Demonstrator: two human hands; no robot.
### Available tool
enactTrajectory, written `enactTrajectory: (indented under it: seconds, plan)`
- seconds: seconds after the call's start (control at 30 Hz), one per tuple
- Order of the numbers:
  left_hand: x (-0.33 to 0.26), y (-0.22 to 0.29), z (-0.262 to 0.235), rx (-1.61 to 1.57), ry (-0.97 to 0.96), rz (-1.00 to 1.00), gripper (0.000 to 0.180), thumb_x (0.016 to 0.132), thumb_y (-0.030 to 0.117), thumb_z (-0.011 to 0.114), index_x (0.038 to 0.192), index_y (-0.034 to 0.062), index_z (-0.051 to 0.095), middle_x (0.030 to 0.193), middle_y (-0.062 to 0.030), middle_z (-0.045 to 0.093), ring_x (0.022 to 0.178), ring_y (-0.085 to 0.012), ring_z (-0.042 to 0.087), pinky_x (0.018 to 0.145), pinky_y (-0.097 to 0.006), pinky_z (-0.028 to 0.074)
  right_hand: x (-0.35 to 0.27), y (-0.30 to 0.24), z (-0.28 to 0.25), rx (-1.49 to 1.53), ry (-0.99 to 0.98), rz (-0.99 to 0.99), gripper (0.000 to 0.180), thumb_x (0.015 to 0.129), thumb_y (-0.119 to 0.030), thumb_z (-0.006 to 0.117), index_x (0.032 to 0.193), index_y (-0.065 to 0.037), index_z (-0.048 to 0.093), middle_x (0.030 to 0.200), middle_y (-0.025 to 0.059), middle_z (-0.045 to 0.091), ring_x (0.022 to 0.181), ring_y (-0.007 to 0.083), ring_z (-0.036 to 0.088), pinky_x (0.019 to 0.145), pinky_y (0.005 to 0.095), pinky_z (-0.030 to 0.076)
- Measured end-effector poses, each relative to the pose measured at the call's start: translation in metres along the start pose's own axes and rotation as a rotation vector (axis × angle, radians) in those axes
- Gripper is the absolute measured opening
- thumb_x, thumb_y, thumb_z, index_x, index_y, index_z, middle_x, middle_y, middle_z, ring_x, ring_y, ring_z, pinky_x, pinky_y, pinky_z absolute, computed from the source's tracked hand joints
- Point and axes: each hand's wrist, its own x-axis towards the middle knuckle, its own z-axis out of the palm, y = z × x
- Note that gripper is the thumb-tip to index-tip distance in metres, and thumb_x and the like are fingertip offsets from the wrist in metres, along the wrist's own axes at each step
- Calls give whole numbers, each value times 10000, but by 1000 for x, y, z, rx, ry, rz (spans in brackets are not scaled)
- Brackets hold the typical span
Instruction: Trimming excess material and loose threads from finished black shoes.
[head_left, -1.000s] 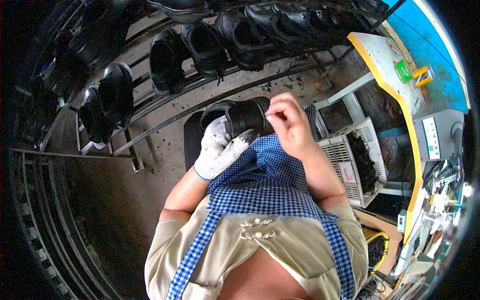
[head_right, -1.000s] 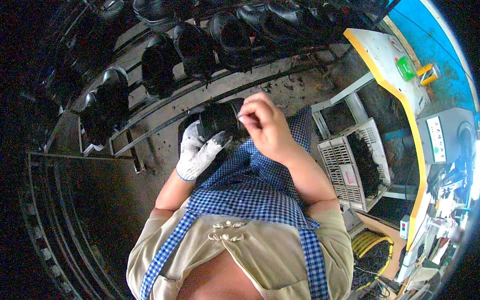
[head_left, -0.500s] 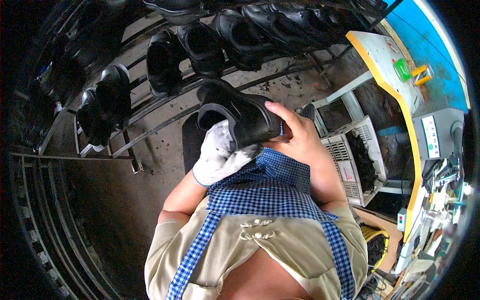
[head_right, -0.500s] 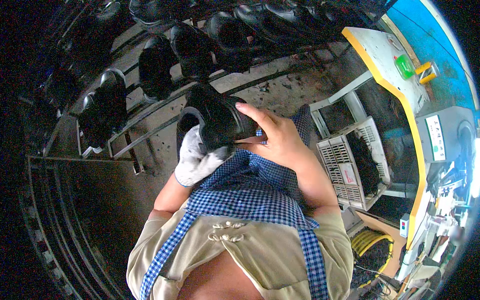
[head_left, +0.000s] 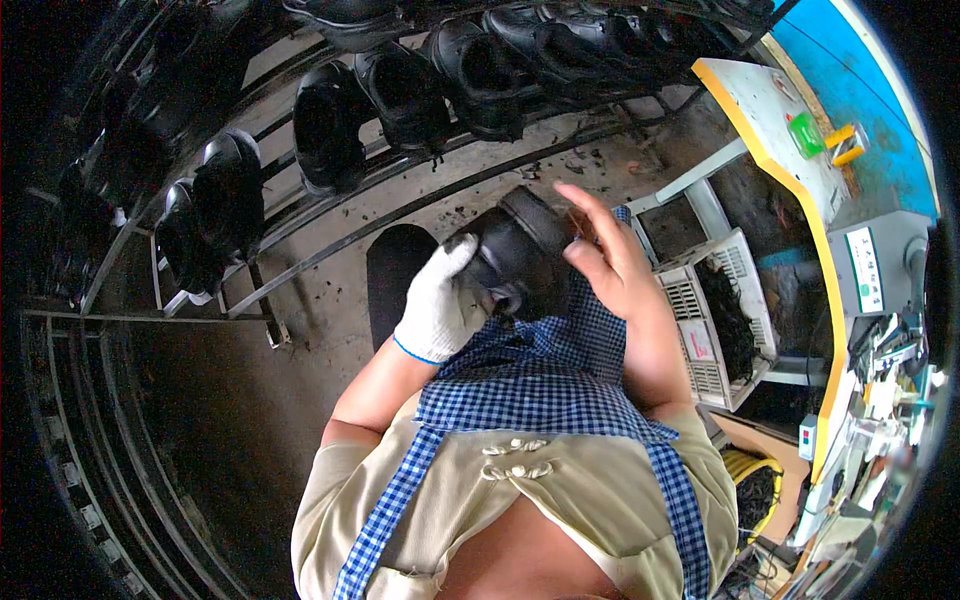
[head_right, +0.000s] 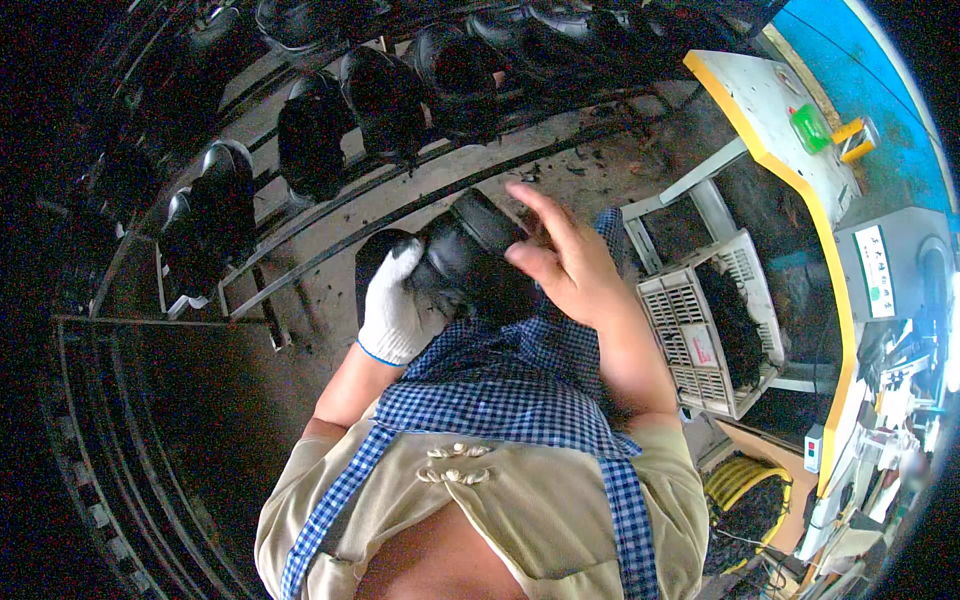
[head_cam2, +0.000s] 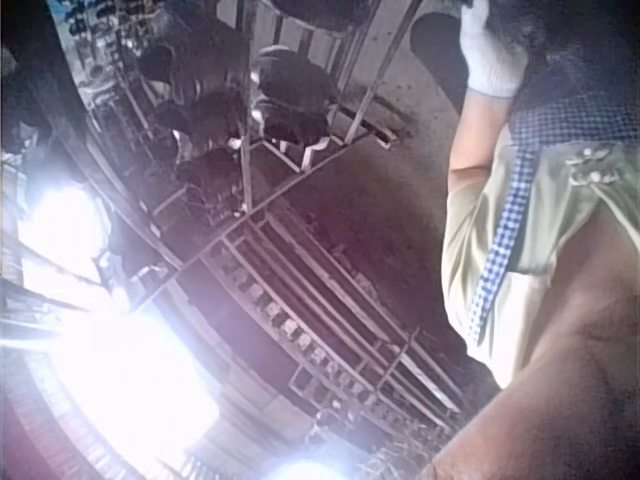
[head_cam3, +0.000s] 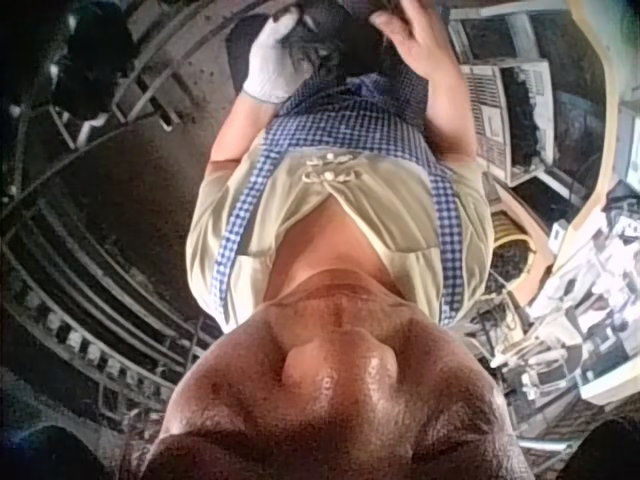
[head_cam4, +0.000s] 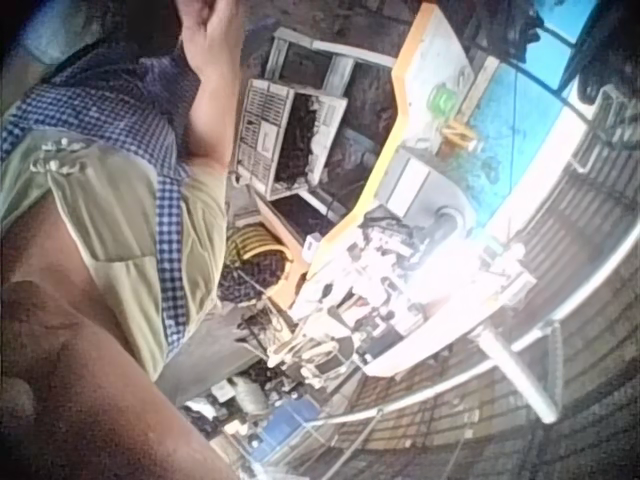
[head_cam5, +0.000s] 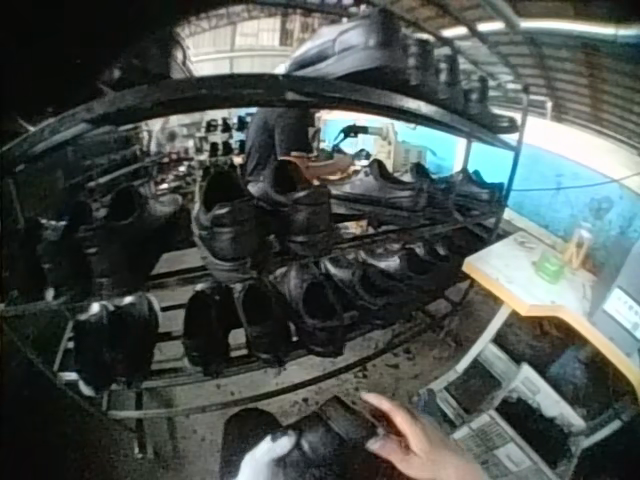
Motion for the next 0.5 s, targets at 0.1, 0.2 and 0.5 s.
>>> enactTrajectory:
  seconds: [0.1,0.2,0.5]
  plan:
    - [0,-6,-19,153,-125,158,336,870,229,568,1135,26,536,1026,-90,631,917,-212,618,795,-310,504,-4,-17,2,-147,130,-25,374,901,-128,536,1272,-103,496,1014,120,577,804,268,573,724,330,468]
    - [-10,-7,-21,1366,119,874,302,863,176,536,1089,-22,561,1037,-111,644,920,-301,615,822,-418,475,-7,-23,12,-234,254,-178,325,872,-76,561,1194,-116,585,875,102,541,753,242,557,666,320,457]
    - [-19,-4,-12,1049,153,723,314,881,114,567,1184,34,550,1091,-77,615,961,-176,576,847,-316,448,-10,-43,28,-287,126,-220,406,831,-29,603,1215,-157,573,930,102,554,685,232,620,581,327,509]
